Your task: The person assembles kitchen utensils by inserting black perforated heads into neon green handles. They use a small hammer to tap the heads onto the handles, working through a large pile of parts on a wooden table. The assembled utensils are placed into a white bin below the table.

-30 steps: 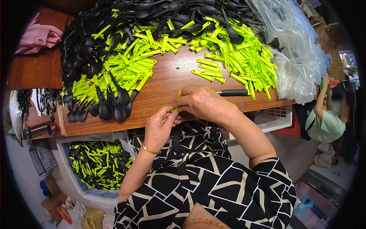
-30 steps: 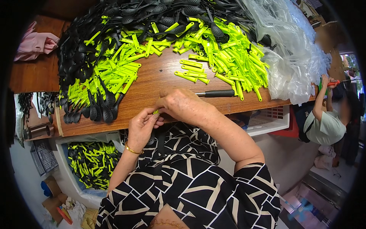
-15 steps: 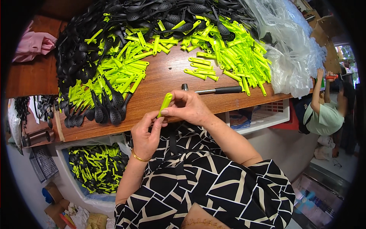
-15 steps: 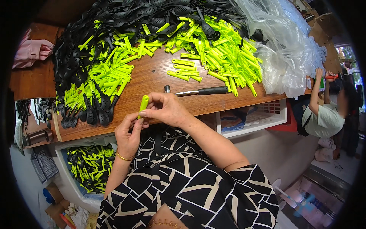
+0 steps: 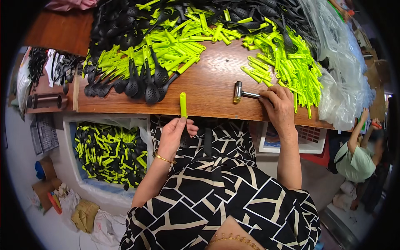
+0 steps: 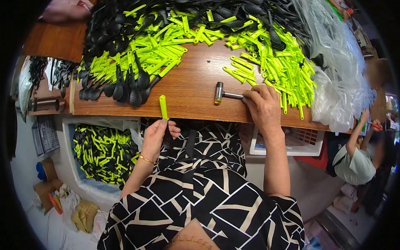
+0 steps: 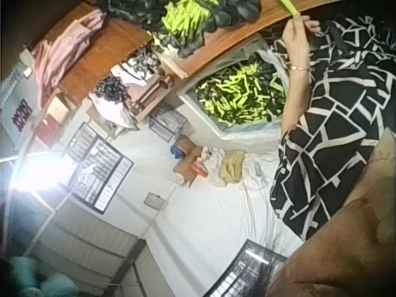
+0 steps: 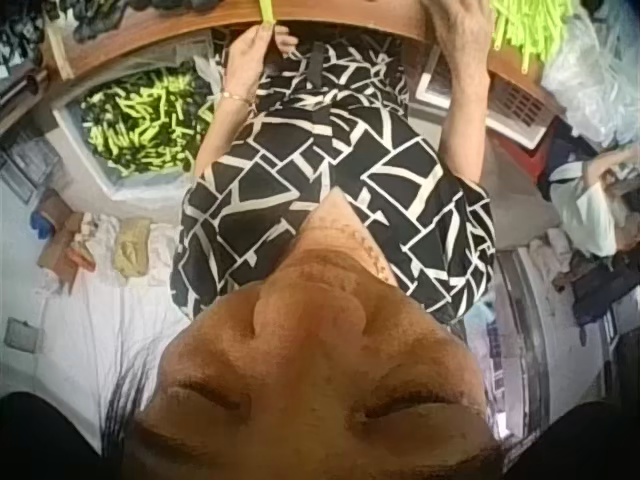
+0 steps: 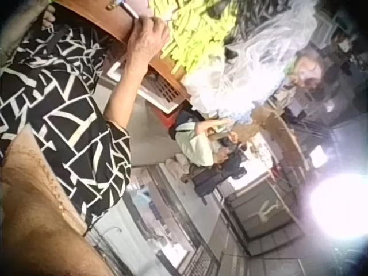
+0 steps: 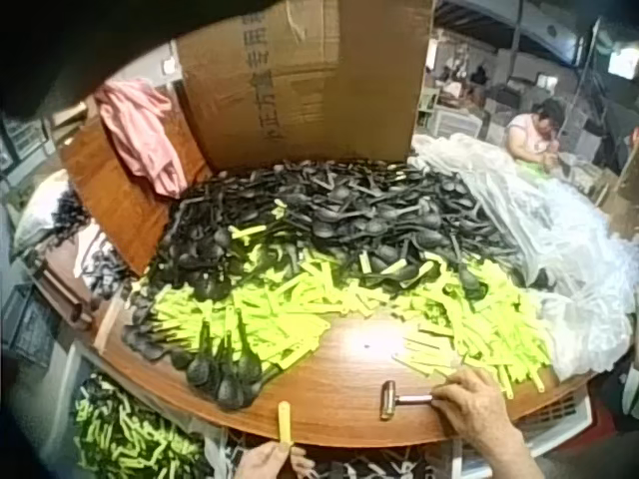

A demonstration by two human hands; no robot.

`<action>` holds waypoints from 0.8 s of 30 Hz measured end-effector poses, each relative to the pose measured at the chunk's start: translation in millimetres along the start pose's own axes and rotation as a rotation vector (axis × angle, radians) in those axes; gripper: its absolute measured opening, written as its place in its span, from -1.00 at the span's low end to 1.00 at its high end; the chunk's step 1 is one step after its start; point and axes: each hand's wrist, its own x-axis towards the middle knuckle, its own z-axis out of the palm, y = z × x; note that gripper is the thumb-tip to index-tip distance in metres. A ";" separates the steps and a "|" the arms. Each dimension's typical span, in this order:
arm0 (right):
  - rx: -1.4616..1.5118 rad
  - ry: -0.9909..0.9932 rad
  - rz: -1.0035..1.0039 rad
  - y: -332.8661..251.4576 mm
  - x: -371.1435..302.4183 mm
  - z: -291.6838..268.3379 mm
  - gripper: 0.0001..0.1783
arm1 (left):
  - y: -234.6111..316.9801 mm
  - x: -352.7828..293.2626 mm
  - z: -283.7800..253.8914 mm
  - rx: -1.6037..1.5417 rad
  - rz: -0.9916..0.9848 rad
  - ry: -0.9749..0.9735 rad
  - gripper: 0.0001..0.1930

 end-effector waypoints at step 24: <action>0.286 -0.033 -0.352 -77.2 27.8 46.5 -0.60 | 1.7 -3.0 5.3 -0.166 0.030 -0.072 -0.76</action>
